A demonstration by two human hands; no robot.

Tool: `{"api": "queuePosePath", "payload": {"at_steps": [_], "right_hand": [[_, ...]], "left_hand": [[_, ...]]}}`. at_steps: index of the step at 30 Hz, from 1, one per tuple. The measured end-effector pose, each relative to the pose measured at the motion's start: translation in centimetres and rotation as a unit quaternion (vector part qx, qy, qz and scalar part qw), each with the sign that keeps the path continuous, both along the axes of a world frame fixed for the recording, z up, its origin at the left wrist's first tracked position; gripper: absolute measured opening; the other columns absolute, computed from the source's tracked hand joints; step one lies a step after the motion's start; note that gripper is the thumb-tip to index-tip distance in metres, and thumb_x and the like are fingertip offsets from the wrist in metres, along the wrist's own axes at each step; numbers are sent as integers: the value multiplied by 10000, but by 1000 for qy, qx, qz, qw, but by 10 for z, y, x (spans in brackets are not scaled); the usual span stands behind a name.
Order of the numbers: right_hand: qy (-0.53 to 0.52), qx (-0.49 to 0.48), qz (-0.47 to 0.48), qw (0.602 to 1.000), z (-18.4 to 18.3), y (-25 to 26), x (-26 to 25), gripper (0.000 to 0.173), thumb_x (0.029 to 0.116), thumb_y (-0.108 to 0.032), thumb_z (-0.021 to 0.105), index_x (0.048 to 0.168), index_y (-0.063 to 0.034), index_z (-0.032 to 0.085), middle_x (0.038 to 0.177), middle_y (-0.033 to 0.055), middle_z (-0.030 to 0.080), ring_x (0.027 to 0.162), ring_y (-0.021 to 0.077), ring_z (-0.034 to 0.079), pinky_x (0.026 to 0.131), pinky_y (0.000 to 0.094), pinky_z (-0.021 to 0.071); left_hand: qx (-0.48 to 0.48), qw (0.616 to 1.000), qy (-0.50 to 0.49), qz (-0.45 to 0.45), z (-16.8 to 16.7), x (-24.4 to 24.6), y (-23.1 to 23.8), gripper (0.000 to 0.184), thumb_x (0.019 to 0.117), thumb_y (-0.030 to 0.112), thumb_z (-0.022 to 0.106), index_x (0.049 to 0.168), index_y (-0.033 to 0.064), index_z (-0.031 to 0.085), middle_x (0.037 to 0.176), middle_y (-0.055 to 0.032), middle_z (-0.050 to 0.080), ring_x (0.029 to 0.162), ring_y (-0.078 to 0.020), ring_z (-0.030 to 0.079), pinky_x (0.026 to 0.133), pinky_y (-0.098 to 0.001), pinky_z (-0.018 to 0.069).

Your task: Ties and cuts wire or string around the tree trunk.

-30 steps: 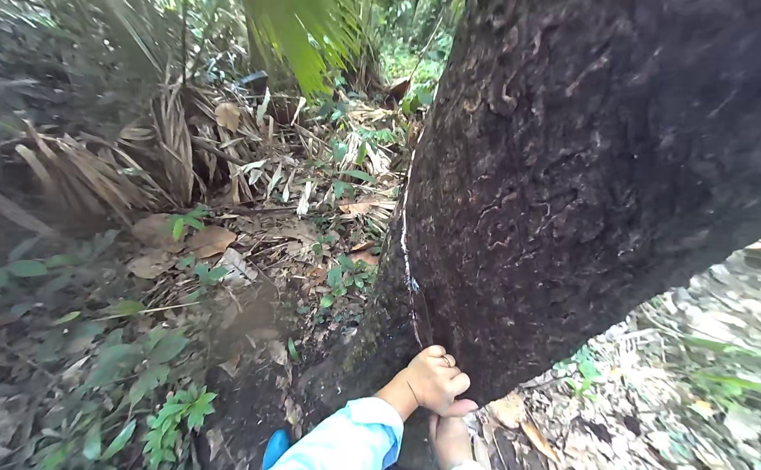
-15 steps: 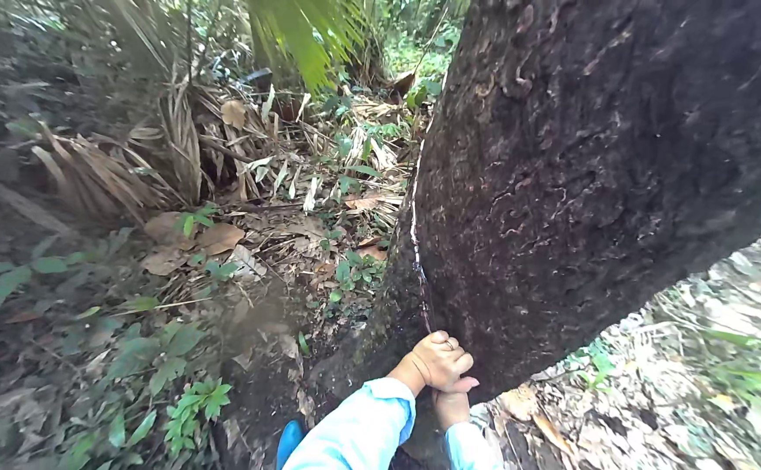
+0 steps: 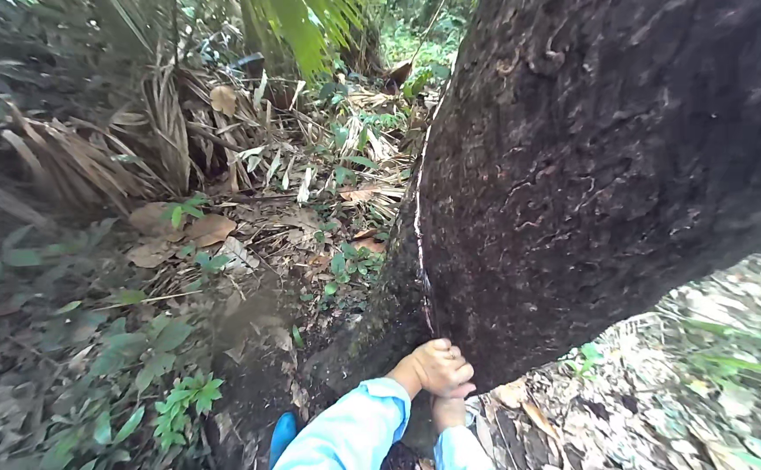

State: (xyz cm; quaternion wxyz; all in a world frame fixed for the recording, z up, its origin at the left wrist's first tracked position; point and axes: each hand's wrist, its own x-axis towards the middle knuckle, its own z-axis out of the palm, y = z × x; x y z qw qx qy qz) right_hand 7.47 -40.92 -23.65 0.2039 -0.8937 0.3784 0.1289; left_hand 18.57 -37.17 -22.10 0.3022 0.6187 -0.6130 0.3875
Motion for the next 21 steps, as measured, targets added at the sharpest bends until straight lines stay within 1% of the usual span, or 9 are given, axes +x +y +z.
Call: {"api": "queuePosePath", "payload": {"at_steps": [4, 7, 8, 10, 12, 16, 18, 20, 21], "right_hand": [[-74, -17, -2, 997, 0, 8, 1, 352, 1026, -84, 524, 1299, 112, 629, 1341, 329, 611, 1328, 456, 553, 1136, 555, 408], [-14, 2, -12, 1000, -9, 9, 14, 402, 1050, -120, 500, 1377, 102, 572, 1432, 319, 549, 1409, 442, 473, 1182, 546, 347], [-22, 2, -15, 1000, -18, 9, 14, 405, 1043, -114, 507, 1374, 110, 570, 1429, 330, 546, 1408, 452, 471, 1185, 550, 342], [-76, -6, -24, 997, -34, 13, 12, 398, 1028, -98, 528, 1353, 125, 579, 1402, 345, 559, 1388, 467, 487, 1184, 554, 342], [-145, -35, -23, 989, -44, 16, 18, 374, 1002, -84, 561, 1297, 141, 614, 1331, 360, 603, 1326, 502, 537, 1147, 584, 382], [-101, -38, -12, 994, -47, 21, 31, 363, 1017, -100, 540, 1289, 122, 634, 1339, 339, 609, 1337, 472, 540, 1160, 582, 357], [-142, -56, -20, 988, -51, 22, 29, 335, 983, -83, 589, 1233, 128, 665, 1279, 351, 638, 1280, 493, 579, 1122, 612, 389], [-205, -83, -30, 975, -61, 24, 15, 319, 920, -63, 651, 1162, 140, 691, 1191, 365, 670, 1186, 530, 628, 1041, 669, 441], [-203, -66, -42, 976, -60, 26, 4, 331, 925, -62, 648, 1182, 145, 678, 1202, 368, 662, 1194, 532, 620, 1044, 668, 438]], "left_hand": [[-26, 999, -7, -18, -2, 7, -1, 354, 947, 341, 539, 654, 159, 621, 568, 8, 603, 614, -168, 621, 716, -325, 464], [-31, 999, -36, -18, -7, 17, -1, 378, 953, 379, 514, 662, 165, 627, 575, 14, 607, 620, -161, 622, 719, -312, 465], [-28, 998, -45, -23, -11, 18, 0, 386, 957, 391, 506, 663, 169, 621, 577, 17, 603, 622, -159, 617, 715, -311, 458], [-35, 997, -54, -35, -15, 21, 1, 405, 959, 410, 497, 653, 171, 611, 564, 21, 586, 608, -155, 604, 708, -306, 451], [-53, 996, -58, -52, -13, 30, 1, 446, 970, 449, 482, 646, 164, 595, 545, 19, 564, 585, -156, 584, 701, -303, 441], [-70, 993, -76, -64, -21, 41, 2, 505, 974, 544, 456, 661, 173, 595, 544, 28, 555, 572, -146, 562, 702, -291, 429], [-82, 992, -73, -60, -24, 40, 1, 513, 967, 567, 450, 658, 181, 587, 542, 31, 541, 571, -144, 547, 724, -288, 421], [-81, 993, -55, -60, -28, 29, 3, 523, 965, 585, 443, 651, 190, 580, 542, 34, 543, 574, -143, 547, 736, -291, 422], [-75, 994, -41, -65, -31, 20, 5, 511, 955, 581, 456, 649, 190, 579, 543, 31, 550, 573, -146, 552, 725, -298, 424]]}}
